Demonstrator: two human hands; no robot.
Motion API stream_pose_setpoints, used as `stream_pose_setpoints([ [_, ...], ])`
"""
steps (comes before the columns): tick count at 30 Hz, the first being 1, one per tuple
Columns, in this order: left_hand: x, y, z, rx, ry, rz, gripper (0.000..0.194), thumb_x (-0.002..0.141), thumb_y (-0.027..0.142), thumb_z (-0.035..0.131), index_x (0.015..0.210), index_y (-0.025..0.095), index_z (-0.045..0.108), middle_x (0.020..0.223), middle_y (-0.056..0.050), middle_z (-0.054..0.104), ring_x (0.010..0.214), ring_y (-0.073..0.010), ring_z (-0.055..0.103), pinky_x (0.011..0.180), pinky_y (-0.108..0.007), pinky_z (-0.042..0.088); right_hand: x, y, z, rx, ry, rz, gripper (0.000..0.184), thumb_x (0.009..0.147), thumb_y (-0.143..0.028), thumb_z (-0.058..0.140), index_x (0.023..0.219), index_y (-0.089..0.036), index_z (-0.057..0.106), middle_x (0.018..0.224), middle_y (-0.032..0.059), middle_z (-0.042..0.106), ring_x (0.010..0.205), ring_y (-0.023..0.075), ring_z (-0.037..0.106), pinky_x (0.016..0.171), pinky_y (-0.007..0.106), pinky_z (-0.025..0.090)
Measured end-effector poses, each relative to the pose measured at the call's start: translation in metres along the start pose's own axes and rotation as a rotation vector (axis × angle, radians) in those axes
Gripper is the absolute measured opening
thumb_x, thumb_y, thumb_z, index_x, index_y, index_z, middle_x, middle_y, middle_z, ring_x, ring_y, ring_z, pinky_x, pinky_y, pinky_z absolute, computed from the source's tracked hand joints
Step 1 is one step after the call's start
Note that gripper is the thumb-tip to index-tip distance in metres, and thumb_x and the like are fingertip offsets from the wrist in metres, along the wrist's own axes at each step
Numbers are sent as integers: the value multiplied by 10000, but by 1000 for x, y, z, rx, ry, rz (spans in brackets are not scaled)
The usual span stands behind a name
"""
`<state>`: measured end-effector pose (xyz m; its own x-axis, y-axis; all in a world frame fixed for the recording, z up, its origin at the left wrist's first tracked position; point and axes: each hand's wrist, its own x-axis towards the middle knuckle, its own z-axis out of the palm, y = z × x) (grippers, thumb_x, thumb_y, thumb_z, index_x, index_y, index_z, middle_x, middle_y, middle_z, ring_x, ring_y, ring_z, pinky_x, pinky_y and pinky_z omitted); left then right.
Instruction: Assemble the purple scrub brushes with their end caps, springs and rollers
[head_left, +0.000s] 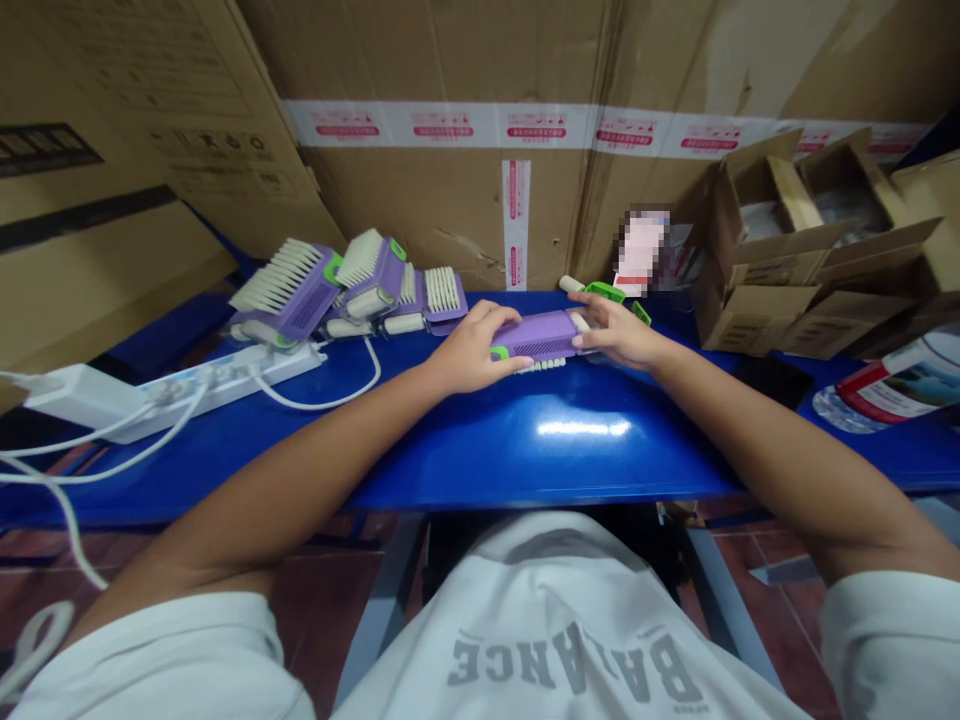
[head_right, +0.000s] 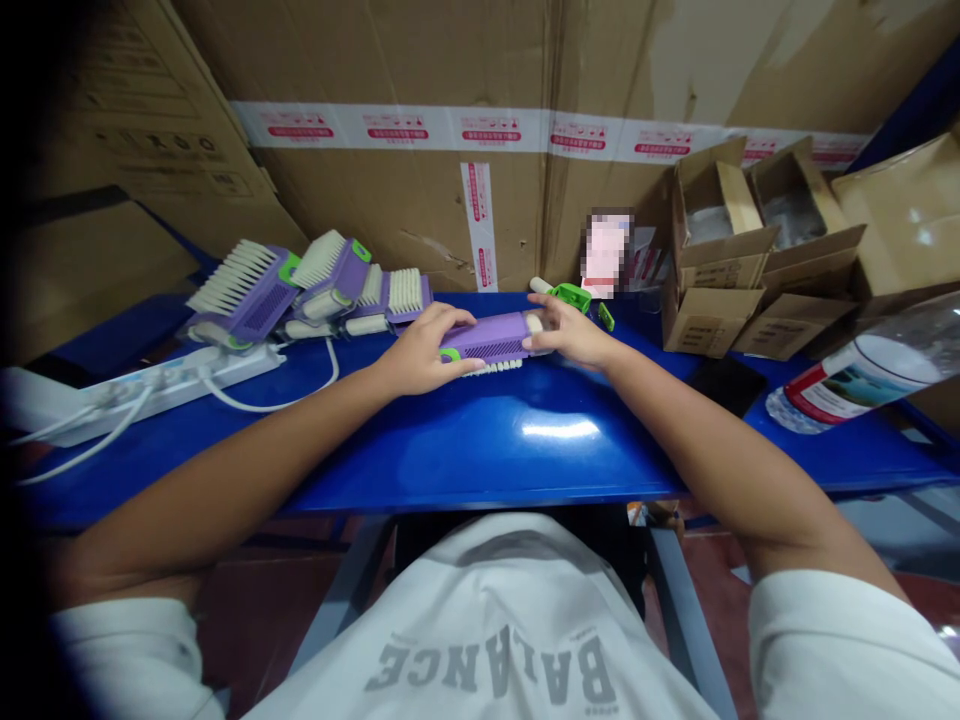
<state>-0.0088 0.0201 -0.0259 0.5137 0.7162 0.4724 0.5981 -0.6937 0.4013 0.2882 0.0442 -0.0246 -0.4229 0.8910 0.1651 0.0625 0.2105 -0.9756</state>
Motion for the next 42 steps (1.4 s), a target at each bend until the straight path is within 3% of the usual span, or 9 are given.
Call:
stream_pose_setpoints([
  [4,-2,-3,1,96,79,137,603,902,453,824,1403,193,610,1459,-189,565,1363,-366,599,1192,-589,507,1,4,-2,-177,1,-71,933,496,-464,1074,1288,-259,624,1280,105,723,1264,364,685,1163,576,540],
  [9,-3,-1,-4,163,73,130,851,838,548,882,1526,177,545,1525,-213,603,1427,-422,576,1236,-633,460,-1,1,-2,-272,-4,-185,912,471,-560,1077,1212,-283,622,1279,91,695,1163,348,699,1058,552,584],
  [18,-6,-5,0,199,92,181,801,889,582,824,1531,181,563,1495,-208,646,1401,-404,613,1218,-606,486,-5,-2,8,-319,6,-273,918,487,-604,1065,1233,-281,639,1298,113,685,1248,378,665,1098,558,554],
  [29,-8,-3,0,207,93,207,790,908,595,787,1557,218,542,1480,-192,642,1392,-404,606,1205,-623,481,-9,-5,11,-292,3,-261,930,470,-585,1077,1229,-295,626,1233,91,701,1069,331,718,1000,534,609],
  [42,-10,-1,0,209,95,212,816,913,564,793,1598,219,516,1500,-198,628,1381,-412,608,1195,-633,487,-10,-6,12,-312,17,-234,942,467,-609,1069,1238,-288,634,1258,102,700,1094,349,715,1001,534,605],
])
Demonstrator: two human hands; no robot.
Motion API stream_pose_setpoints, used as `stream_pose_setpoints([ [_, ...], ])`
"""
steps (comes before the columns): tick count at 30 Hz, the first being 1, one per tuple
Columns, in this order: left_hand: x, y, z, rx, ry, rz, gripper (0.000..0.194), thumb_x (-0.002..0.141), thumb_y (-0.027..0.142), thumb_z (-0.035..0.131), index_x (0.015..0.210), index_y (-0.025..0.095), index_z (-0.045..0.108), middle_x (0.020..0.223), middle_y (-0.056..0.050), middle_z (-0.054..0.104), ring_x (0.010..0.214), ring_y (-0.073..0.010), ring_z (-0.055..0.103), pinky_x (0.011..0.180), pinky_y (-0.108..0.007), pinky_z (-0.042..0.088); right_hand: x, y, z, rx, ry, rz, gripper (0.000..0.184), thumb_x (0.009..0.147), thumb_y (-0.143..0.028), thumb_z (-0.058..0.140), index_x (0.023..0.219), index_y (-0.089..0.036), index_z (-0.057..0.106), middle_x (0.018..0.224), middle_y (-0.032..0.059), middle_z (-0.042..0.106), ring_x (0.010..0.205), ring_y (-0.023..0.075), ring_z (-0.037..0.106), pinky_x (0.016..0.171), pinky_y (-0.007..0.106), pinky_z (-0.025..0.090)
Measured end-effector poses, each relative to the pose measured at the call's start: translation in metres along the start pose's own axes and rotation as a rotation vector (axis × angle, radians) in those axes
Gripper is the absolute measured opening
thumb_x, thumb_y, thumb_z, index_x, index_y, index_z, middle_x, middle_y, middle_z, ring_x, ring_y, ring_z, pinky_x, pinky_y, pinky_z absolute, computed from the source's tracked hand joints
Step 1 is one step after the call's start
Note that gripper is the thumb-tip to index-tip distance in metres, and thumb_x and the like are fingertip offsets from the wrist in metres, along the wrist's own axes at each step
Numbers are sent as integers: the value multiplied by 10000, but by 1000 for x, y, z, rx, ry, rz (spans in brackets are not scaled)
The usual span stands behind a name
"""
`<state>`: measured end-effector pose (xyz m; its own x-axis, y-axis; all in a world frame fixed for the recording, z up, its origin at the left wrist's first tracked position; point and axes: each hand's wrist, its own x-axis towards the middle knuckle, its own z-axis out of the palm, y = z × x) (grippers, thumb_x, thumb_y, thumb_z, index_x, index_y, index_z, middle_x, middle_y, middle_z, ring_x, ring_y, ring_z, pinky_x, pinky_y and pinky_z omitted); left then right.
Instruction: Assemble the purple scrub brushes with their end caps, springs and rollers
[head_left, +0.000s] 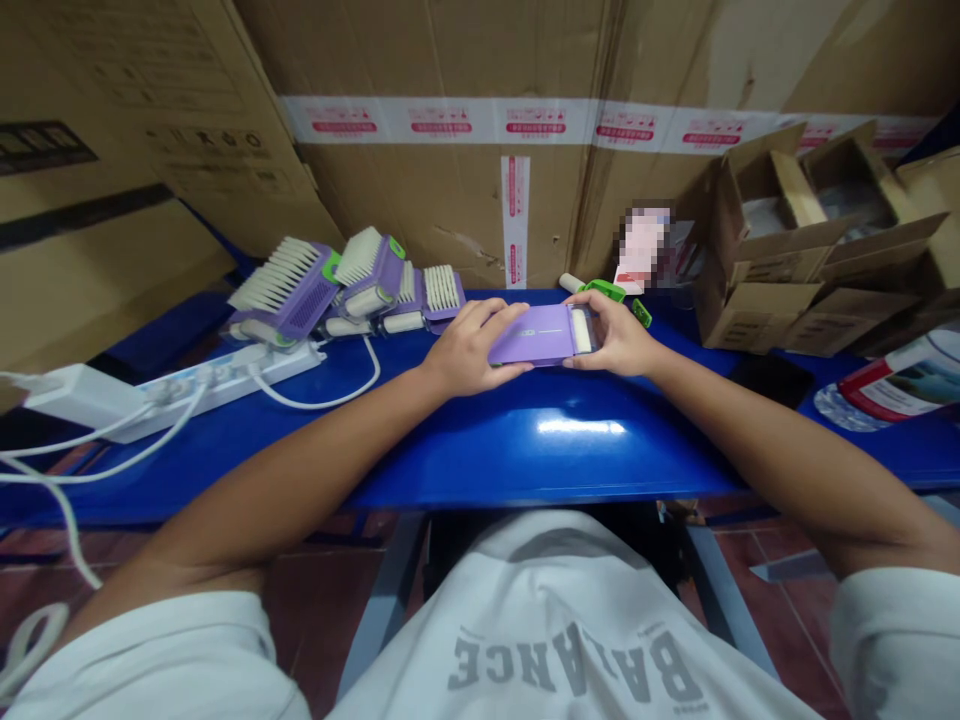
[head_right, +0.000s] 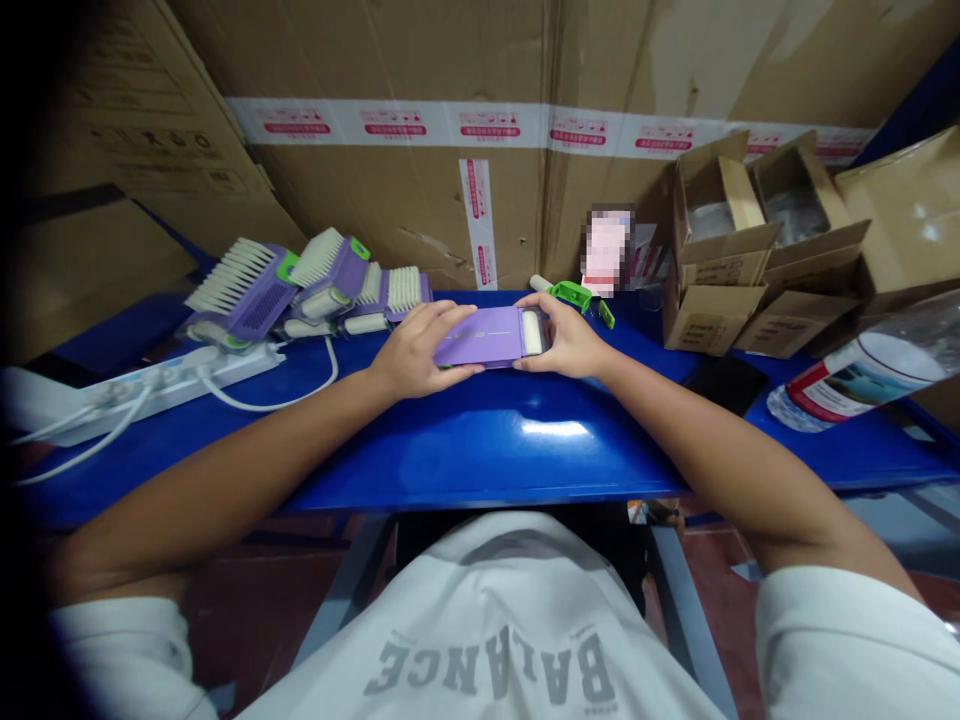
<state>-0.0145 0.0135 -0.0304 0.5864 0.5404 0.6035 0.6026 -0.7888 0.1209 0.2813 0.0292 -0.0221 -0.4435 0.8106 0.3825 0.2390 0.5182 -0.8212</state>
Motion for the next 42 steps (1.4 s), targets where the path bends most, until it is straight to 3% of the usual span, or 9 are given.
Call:
stream_pose_setpoints([
  [19,0,-1,1,21,-2,36,815,941,559,767,1622,215,482,1504,-199,630,1370,-403,616,1203,-622,480,0,3,1,1,-10,-5,956,453,-605,1075,1236,-278,634,1254,107,706,1097,352,724,1012,556,606],
  [29,-1,-6,4,47,69,117,839,944,555,784,1631,198,459,1481,-214,645,1332,-411,639,1156,-633,514,1,9,-2,-31,-51,-59,933,554,-624,1036,1307,-279,604,1322,114,676,1156,348,712,1030,532,593],
  [42,5,-9,-3,-63,92,134,812,877,453,875,1571,249,506,1511,-174,613,1400,-400,609,1201,-624,502,4,4,-5,4,28,-90,899,500,-510,1074,1261,-286,652,1281,67,669,1176,311,667,1064,491,557],
])
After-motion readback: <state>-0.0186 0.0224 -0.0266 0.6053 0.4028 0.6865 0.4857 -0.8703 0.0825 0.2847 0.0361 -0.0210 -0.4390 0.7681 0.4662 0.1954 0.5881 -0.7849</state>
